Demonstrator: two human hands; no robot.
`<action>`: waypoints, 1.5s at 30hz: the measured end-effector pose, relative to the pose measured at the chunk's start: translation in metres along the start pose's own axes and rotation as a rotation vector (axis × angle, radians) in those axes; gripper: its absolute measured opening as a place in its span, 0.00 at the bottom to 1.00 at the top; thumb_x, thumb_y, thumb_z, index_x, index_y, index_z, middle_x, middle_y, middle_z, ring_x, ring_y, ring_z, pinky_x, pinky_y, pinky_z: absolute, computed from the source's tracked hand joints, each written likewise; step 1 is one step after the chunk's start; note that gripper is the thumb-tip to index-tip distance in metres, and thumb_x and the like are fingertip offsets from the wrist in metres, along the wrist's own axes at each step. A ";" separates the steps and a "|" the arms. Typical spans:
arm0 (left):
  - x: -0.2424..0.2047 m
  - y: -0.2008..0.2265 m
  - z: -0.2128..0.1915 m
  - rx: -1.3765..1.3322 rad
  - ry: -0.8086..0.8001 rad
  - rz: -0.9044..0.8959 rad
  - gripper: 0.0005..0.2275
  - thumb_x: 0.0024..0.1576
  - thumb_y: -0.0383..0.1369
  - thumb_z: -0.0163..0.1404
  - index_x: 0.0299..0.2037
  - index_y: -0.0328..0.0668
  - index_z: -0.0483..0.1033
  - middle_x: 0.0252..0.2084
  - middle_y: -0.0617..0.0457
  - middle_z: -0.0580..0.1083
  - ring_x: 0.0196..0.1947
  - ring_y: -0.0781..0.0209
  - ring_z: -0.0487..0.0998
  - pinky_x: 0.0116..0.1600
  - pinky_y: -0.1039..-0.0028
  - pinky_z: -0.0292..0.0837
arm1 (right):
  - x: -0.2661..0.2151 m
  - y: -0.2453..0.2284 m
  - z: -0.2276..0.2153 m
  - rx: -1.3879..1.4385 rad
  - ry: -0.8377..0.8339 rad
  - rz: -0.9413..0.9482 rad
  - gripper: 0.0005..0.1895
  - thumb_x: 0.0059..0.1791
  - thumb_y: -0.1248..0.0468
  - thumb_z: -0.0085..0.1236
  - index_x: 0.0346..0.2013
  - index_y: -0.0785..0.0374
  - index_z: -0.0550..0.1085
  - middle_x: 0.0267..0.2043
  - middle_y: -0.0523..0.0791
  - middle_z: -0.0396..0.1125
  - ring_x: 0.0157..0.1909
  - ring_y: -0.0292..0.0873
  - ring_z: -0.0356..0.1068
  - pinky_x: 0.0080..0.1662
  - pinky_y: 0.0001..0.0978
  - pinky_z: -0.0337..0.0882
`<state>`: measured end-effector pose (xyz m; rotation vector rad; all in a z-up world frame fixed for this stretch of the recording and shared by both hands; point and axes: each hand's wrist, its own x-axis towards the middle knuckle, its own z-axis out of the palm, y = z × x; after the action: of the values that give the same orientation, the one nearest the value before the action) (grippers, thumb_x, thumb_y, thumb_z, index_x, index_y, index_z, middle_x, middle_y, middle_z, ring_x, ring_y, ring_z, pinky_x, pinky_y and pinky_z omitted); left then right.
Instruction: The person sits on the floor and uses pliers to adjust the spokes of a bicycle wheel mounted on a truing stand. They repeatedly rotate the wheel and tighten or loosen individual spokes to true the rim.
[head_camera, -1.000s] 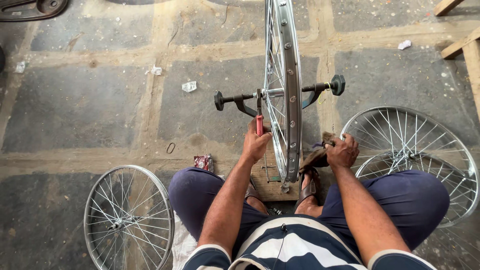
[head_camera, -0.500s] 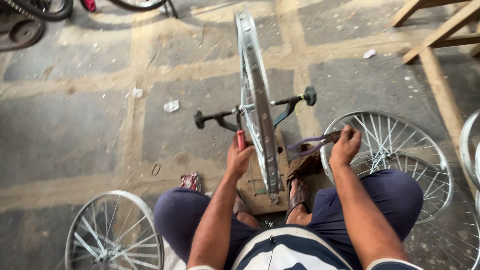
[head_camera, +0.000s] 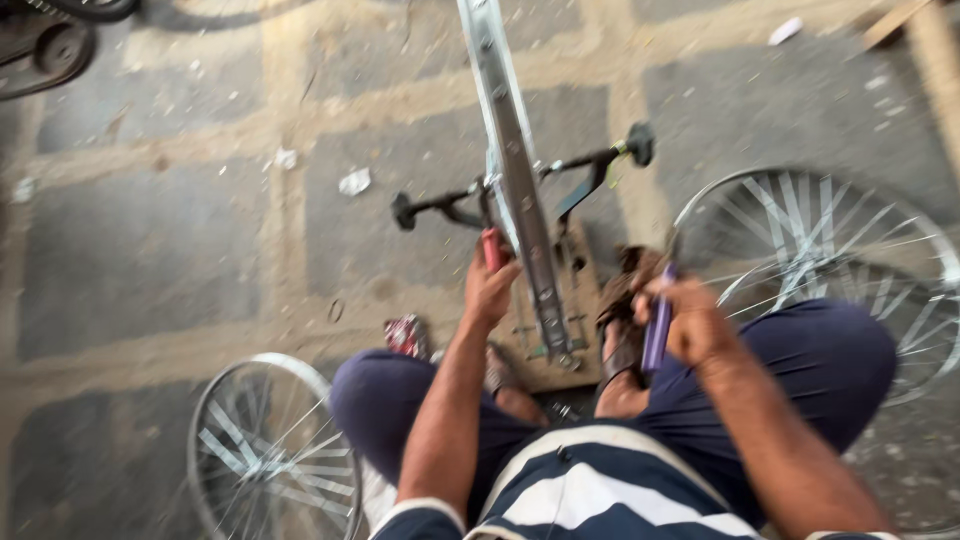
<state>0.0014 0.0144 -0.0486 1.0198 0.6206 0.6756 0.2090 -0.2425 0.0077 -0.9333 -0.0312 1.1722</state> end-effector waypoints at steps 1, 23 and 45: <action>0.000 -0.001 0.001 0.073 0.021 0.000 0.30 0.50 0.26 0.56 0.65 0.40 0.62 0.45 0.55 0.68 0.44 0.62 0.70 0.50 0.69 0.68 | -0.011 -0.008 0.009 0.019 -0.060 -0.031 0.13 0.48 0.65 0.59 0.43 0.71 0.72 0.36 0.51 0.70 0.34 0.44 0.73 0.36 0.35 0.78; -0.010 0.034 0.023 0.726 0.111 -0.071 0.27 0.50 0.37 0.54 0.62 0.45 0.64 0.45 0.49 0.73 0.44 0.55 0.77 0.50 0.61 0.74 | 0.083 0.040 0.077 -1.076 -0.143 -0.310 0.32 0.51 0.64 0.50 0.71 0.56 0.63 0.58 0.50 0.69 0.56 0.49 0.70 0.57 0.39 0.68; -0.014 0.046 0.031 0.697 0.108 -0.078 0.22 0.50 0.37 0.54 0.56 0.42 0.68 0.42 0.49 0.73 0.42 0.56 0.77 0.48 0.62 0.75 | 0.163 0.079 0.040 -1.223 -0.294 -1.231 0.17 0.57 0.63 0.51 0.56 0.71 0.69 0.52 0.56 0.64 0.54 0.56 0.67 0.55 0.48 0.72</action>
<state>0.0056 0.0032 0.0076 1.5980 1.0221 0.4476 0.2001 -0.0836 -0.0876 -1.4027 -1.4772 -0.0198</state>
